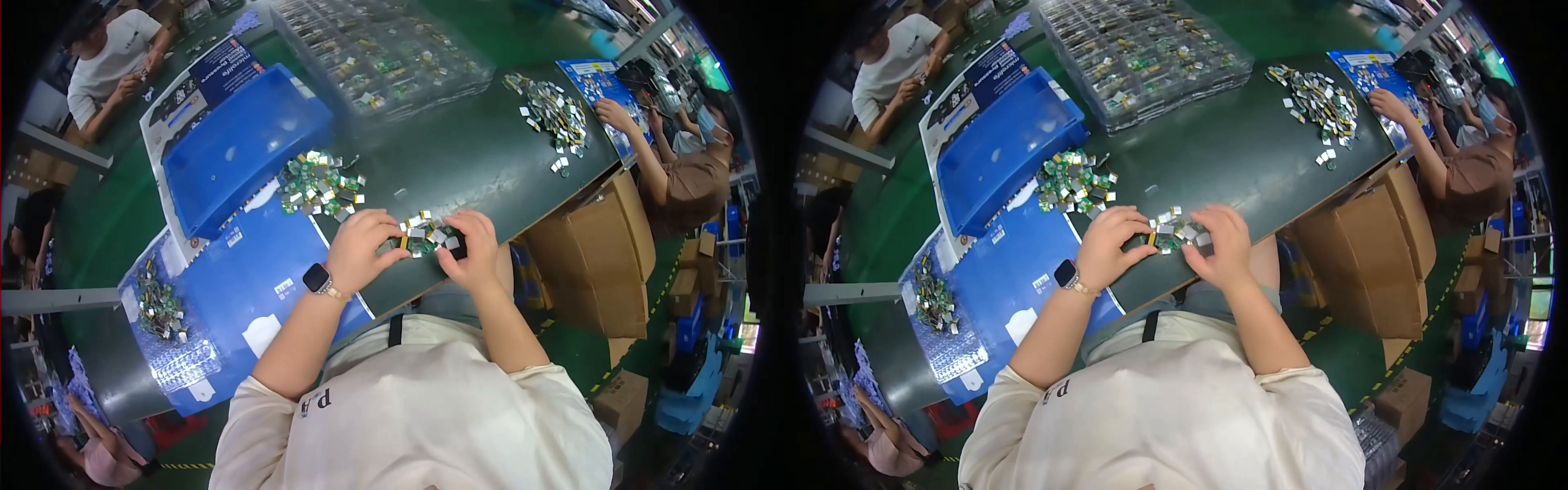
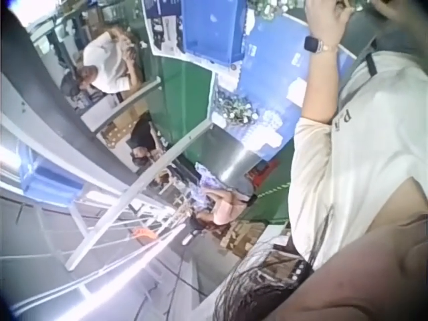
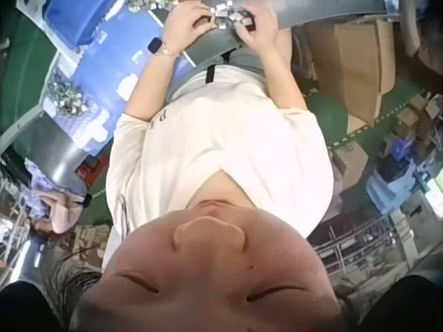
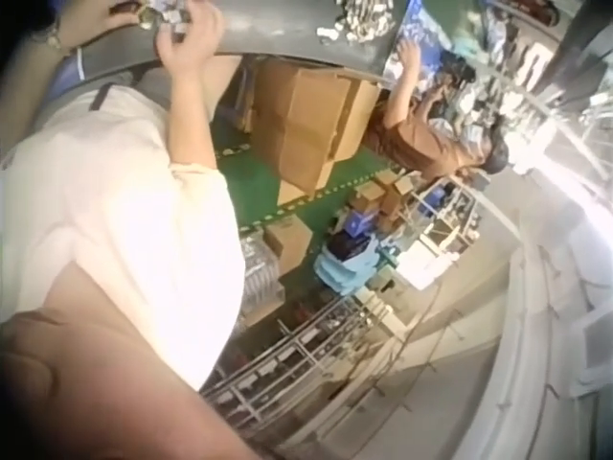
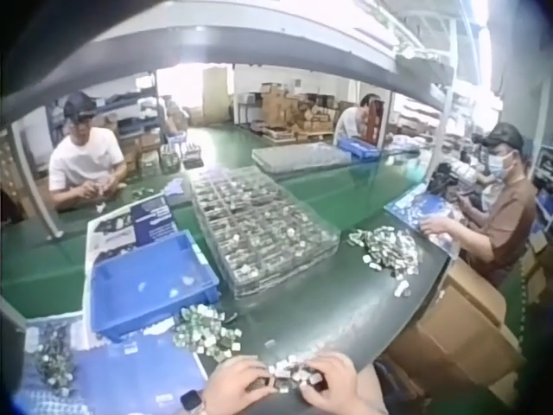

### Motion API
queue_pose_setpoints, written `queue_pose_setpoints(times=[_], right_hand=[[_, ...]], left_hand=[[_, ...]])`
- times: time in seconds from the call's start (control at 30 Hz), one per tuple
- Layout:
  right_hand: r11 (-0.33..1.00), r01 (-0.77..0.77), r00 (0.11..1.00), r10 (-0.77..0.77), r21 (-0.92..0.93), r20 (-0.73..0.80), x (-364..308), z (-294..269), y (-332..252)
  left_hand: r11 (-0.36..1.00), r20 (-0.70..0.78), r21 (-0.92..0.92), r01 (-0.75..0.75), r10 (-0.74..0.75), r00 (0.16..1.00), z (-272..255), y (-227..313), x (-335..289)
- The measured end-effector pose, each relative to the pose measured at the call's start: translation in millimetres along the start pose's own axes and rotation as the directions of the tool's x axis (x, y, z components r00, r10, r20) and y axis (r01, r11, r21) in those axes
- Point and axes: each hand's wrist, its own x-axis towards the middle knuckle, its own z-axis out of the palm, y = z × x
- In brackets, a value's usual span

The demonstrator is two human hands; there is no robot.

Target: Assembling small electronic components onto printed circuit boards.

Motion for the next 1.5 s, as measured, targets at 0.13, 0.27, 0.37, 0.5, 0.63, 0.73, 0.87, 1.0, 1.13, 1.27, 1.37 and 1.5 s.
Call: queue_pose_setpoints(times=[0.13, 0.27, 0.37, 0.5, 0.63, 0.73, 0.87, 1.0, 1.13, 1.27, 1.37, 1.5], right_hand=[[1.0, -0.013, 0.999, 0.013, -0.007, -0.049, -3, 0, -3], [1.0, 0.014, 0.998, -0.014, 0.006, 0.06, 10, -5, -11], [0.999, 0.047, 0.995, -0.047, 0.0, 0.089, 14, -2, -17], [0.996, 0.075, 0.995, -0.072, -0.039, 0.068, 10, 1, -18], [0.993, 0.112, 0.994, -0.112, -0.046, 0.017, 9, 1, -16], [0.993, 0.098, 0.995, -0.099, -0.065, 0.002, 7, 0, -15], [0.993, 0.062, 0.998, -0.064, -0.096, -0.021, 5, -1, -17], [0.992, 0.088, 0.995, -0.093, -0.096, -0.046, 8, 5, -7], [0.995, 0.09, 0.995, -0.091, -0.052, -0.027, 9, 4, -8], [0.995, 0.099, 0.995, -0.099, -0.013, 0.002, 9, 3, -4], [0.994, 0.105, 0.994, -0.106, 0.041, 0.021, 10, 0, -4], [0.98, 0.089, 0.992, -0.104, 0.179, 0.078, 18, -11, -1]], left_hand=[[0.992, -0.094, -0.059, 0.107, -0.113, 0.989, 2, -3, -4], [0.983, -0.162, -0.079, 0.167, -0.178, 0.971, 5, -7, -7], [0.957, -0.205, -0.163, 0.242, -0.273, 0.94, 2, -5, -9], [0.969, -0.201, -0.069, 0.236, -0.246, 0.948, -4, 5, -8], [0.988, -0.203, 0.087, 0.131, -0.111, 0.973, 2, 6, -13], [0.985, -0.181, 0.038, 0.171, -0.161, 0.97, 6, 4, -13], [0.984, -0.137, 0.039, 0.173, -0.166, 0.977, 7, 5, -11], [0.98, -0.157, 0.031, 0.197, -0.19, 0.969, 4, 4, -7], [0.98, -0.162, 0.15, 0.129, -0.104, 0.981, 5, 4, -6], [0.972, -0.148, 0.187, 0.144, -0.117, 0.982, 7, 4, -3], [0.964, -0.144, 0.15, 0.22, -0.199, 0.969, 1, 4, 5], [0.858, 0.002, -0.038, 0.512, -0.513, 0.859, -15, 22, 19]])
